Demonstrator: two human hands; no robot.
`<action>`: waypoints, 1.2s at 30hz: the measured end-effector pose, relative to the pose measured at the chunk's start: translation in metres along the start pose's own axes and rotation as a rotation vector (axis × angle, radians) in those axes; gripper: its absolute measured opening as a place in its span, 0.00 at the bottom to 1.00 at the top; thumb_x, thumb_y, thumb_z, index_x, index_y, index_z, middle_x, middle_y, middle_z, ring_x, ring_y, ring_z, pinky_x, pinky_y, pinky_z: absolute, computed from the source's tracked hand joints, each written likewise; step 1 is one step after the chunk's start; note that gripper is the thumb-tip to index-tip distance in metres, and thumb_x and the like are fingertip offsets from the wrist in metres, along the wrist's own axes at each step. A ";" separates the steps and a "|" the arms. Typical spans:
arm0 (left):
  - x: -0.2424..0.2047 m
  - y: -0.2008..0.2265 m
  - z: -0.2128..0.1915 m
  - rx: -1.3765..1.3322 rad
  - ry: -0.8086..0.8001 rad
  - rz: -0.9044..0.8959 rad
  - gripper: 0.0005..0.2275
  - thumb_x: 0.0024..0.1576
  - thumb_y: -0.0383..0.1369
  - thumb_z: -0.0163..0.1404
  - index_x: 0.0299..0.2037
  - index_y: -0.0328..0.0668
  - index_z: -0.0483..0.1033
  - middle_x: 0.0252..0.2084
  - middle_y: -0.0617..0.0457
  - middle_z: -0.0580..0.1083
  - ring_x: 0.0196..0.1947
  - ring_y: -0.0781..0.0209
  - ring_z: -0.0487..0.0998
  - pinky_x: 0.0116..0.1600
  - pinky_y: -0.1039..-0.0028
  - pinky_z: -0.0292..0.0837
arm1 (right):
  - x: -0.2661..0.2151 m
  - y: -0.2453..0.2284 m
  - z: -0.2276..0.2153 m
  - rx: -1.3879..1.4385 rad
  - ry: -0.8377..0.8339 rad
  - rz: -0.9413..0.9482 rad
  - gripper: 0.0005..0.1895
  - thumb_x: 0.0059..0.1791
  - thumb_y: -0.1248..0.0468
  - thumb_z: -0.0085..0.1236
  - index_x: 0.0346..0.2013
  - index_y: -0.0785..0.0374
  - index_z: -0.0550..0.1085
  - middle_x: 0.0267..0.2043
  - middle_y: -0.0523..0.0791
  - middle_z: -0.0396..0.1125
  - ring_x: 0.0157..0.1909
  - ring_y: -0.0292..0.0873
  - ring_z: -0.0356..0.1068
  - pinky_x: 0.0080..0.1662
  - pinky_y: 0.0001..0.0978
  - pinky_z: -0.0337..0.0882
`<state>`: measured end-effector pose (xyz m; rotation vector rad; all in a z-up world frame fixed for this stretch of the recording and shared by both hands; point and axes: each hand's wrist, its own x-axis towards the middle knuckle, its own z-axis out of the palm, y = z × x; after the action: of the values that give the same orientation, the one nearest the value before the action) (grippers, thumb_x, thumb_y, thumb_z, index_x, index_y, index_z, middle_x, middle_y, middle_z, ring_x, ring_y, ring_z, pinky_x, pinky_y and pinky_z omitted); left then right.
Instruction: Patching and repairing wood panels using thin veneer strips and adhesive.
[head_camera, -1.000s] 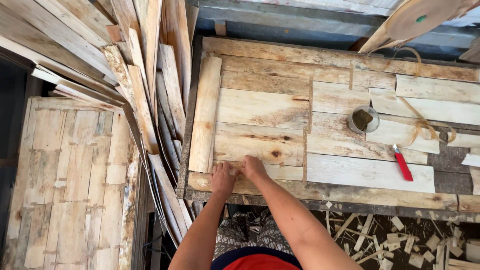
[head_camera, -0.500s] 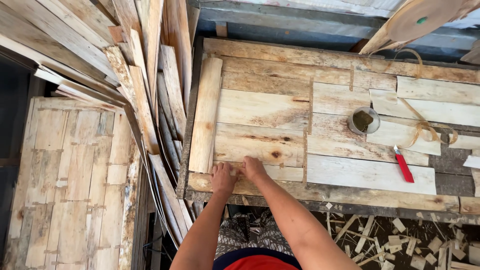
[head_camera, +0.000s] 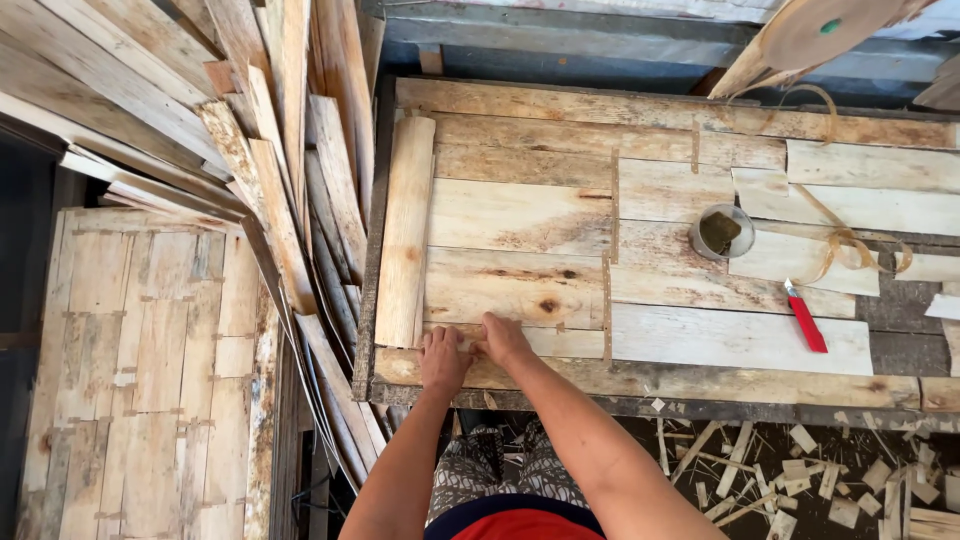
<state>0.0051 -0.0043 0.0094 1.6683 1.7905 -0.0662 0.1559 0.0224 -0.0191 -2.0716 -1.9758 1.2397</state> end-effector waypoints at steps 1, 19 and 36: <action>0.000 0.000 0.000 -0.001 -0.001 0.001 0.23 0.49 0.40 0.67 0.50 0.52 0.70 0.54 0.57 0.67 0.58 0.57 0.65 0.61 0.59 0.61 | 0.001 0.002 -0.002 0.000 0.001 0.001 0.23 0.43 0.55 0.74 0.35 0.60 0.66 0.34 0.47 0.70 0.35 0.44 0.70 0.38 0.41 0.72; -0.004 0.001 0.000 0.029 0.026 0.019 0.24 0.49 0.39 0.68 0.51 0.51 0.69 0.56 0.56 0.66 0.60 0.56 0.65 0.63 0.58 0.62 | 0.003 0.007 0.003 0.041 -0.030 0.009 0.17 0.47 0.57 0.69 0.36 0.61 0.68 0.35 0.48 0.71 0.38 0.47 0.73 0.41 0.41 0.74; -0.002 -0.004 0.006 0.038 0.040 0.044 0.23 0.49 0.40 0.67 0.51 0.52 0.69 0.54 0.55 0.65 0.59 0.55 0.65 0.61 0.58 0.62 | -0.016 -0.007 0.008 0.070 0.144 0.011 0.09 0.54 0.64 0.57 0.39 0.63 0.66 0.37 0.49 0.70 0.40 0.49 0.71 0.44 0.48 0.73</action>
<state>0.0035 -0.0098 0.0043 1.7467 1.7917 -0.0477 0.1474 0.0062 -0.0127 -2.0774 -1.8364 1.1103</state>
